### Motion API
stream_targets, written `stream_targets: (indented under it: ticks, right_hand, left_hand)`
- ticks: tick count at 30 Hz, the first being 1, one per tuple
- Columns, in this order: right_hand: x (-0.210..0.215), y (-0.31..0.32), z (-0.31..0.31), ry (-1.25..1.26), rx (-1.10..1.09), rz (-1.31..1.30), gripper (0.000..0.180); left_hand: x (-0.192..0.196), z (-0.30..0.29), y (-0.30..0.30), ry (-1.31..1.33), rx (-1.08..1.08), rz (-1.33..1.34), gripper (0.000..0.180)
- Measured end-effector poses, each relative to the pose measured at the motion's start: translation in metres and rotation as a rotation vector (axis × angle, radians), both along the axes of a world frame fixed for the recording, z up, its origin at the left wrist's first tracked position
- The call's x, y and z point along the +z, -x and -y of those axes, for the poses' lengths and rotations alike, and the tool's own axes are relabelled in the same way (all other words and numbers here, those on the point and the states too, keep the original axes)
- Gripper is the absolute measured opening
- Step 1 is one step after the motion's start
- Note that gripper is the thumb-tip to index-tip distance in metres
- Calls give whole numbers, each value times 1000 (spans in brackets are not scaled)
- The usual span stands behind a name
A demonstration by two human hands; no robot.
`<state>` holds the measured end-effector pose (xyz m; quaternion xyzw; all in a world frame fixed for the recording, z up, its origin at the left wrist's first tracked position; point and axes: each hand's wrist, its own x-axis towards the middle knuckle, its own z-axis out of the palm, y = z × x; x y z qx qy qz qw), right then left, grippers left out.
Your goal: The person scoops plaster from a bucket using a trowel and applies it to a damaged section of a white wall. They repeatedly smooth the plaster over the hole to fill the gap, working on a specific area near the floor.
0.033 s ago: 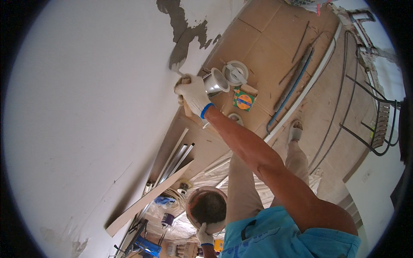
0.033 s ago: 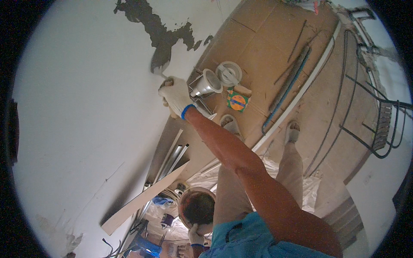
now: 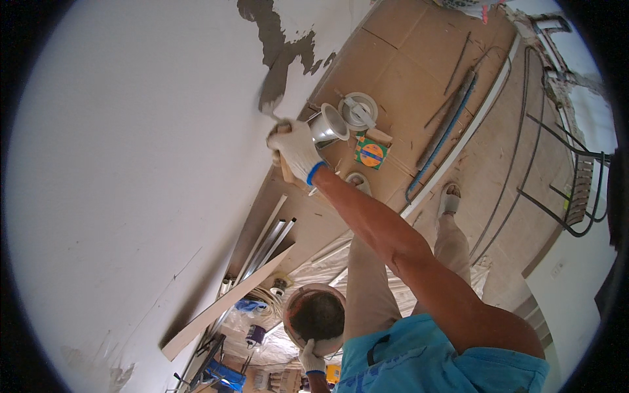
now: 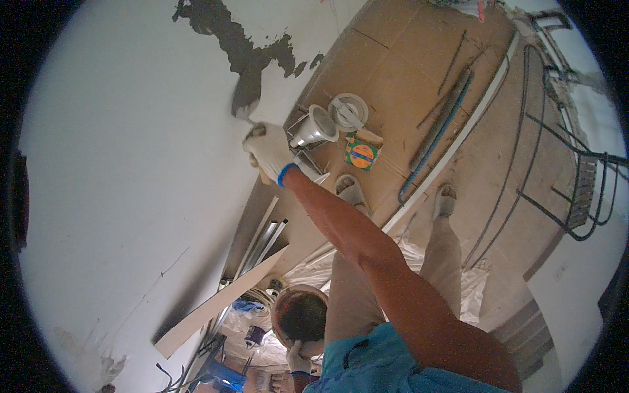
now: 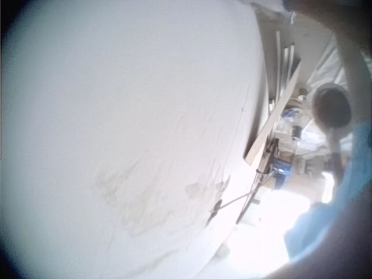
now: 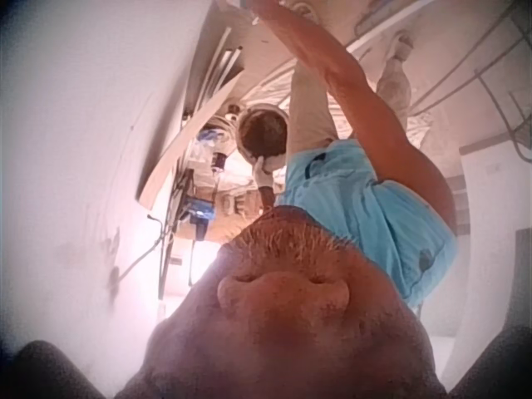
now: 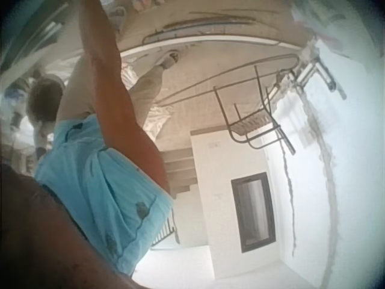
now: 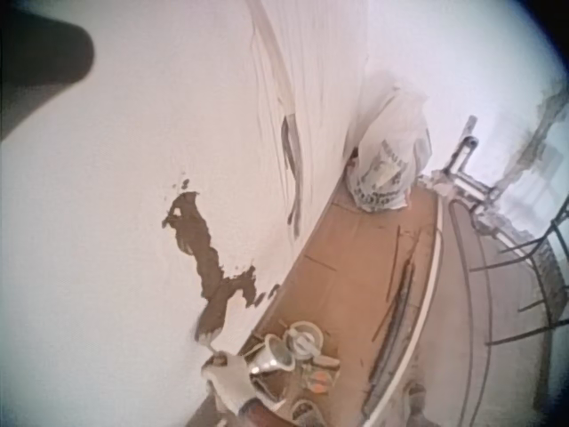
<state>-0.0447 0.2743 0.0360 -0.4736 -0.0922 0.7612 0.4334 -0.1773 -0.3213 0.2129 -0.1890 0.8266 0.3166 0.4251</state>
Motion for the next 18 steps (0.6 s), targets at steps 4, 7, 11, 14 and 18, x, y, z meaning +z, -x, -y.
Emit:
stream_targets:
  ticks: [4, 7, 11, 14, 18]
  right_hand:
    - [-3, -9, 38, 93, 24, -51, 13]
    - [2, -12, 37, 67, -65, -1, 14]
    - [2, -11, 3, -36, -176, -77, 15]
    - [2, 2, -15, -39, -167, -74, 14]
    - [-10, 16, -5, 29, -109, -111, 15]
  left_hand:
    - [-1, 7, 4, -40, 34, 13, 45]
    - [2, -7, -4, -64, 91, 8, 47]
    - [-1, 2, 1, -57, 90, 6, 48]
    - [-2, -1, 0, -54, 97, 3, 48]
    - [1, -22, -7, -93, 103, 15, 47]
